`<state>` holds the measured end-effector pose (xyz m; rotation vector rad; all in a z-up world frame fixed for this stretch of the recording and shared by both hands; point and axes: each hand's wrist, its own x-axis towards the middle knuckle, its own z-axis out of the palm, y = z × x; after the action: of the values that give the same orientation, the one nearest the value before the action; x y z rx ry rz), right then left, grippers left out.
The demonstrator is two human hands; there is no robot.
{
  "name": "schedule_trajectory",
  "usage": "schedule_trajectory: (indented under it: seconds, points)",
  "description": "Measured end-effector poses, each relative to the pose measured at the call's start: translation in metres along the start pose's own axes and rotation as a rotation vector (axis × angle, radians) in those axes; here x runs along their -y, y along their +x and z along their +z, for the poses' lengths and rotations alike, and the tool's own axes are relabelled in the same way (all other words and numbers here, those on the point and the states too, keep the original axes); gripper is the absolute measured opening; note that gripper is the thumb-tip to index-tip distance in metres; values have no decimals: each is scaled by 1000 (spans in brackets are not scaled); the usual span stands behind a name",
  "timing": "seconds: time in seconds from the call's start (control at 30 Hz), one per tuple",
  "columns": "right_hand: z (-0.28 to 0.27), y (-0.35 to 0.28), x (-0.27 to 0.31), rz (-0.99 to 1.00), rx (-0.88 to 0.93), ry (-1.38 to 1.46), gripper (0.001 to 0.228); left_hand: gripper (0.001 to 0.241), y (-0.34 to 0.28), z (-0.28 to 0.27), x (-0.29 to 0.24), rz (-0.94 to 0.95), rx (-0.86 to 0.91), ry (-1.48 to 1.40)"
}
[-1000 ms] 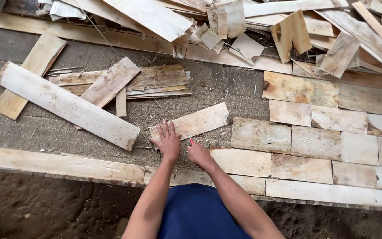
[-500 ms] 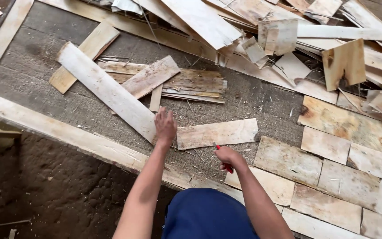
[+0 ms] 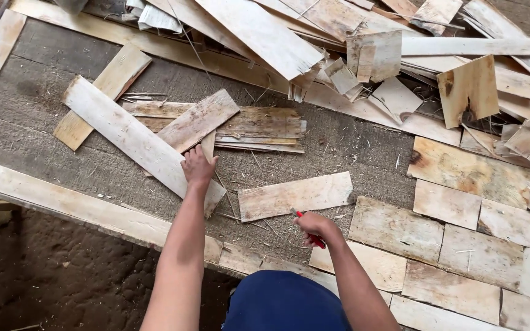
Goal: Trimming thin wood pieces with a utility knife and arranging them in a tiled pattern on a wooden frame.
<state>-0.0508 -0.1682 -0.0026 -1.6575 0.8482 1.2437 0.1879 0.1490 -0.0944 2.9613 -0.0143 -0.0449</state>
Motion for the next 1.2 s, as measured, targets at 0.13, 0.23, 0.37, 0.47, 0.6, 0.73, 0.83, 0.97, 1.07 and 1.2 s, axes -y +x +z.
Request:
schedule_trajectory:
  seconds: [0.13, 0.23, 0.37, 0.47, 0.6, 0.73, 0.83, 0.97, 1.07, 1.2]
  points:
    - [-5, 2, 3, -8, -5, -26, 49, 68, -3, -46, -36, -96, 134, -191]
    - [-3, -9, 6, -5, -4, -2, 48, 71, 2, -62, -56, -146, 284, -483]
    - [1, -12, 5, -10, -13, -6, 47, 50, 8, -94, -82, -445, 392, -1018]
    - [0, -11, 6, -29, -26, 18, 47, 43, 18, -82, -79, -509, 513, -1495]
    - [3, -9, 3, -38, -45, 8, 49, 50, -8, -28, -79, -325, 734, -1605]
    - [9, -4, -1, -44, -59, 23, 48, 39, -90, -94, -108, -194, 817, -1584]
    - [12, 0, -6, -59, -67, 35, 50, 37, -118, -68, -108, -146, 904, -1532]
    - [22, -7, -8, -76, -88, 23, 58, 40, -146, -22, -100, -187, 926, -1486]
    - [28, 15, -26, -120, -108, 67, 59, 46, -167, -14, -99, -157, 903, -1395]
    - [31, -1, -33, -188, -175, 151, 47, 68, -185, -51, -105, -75, 848, -1302]
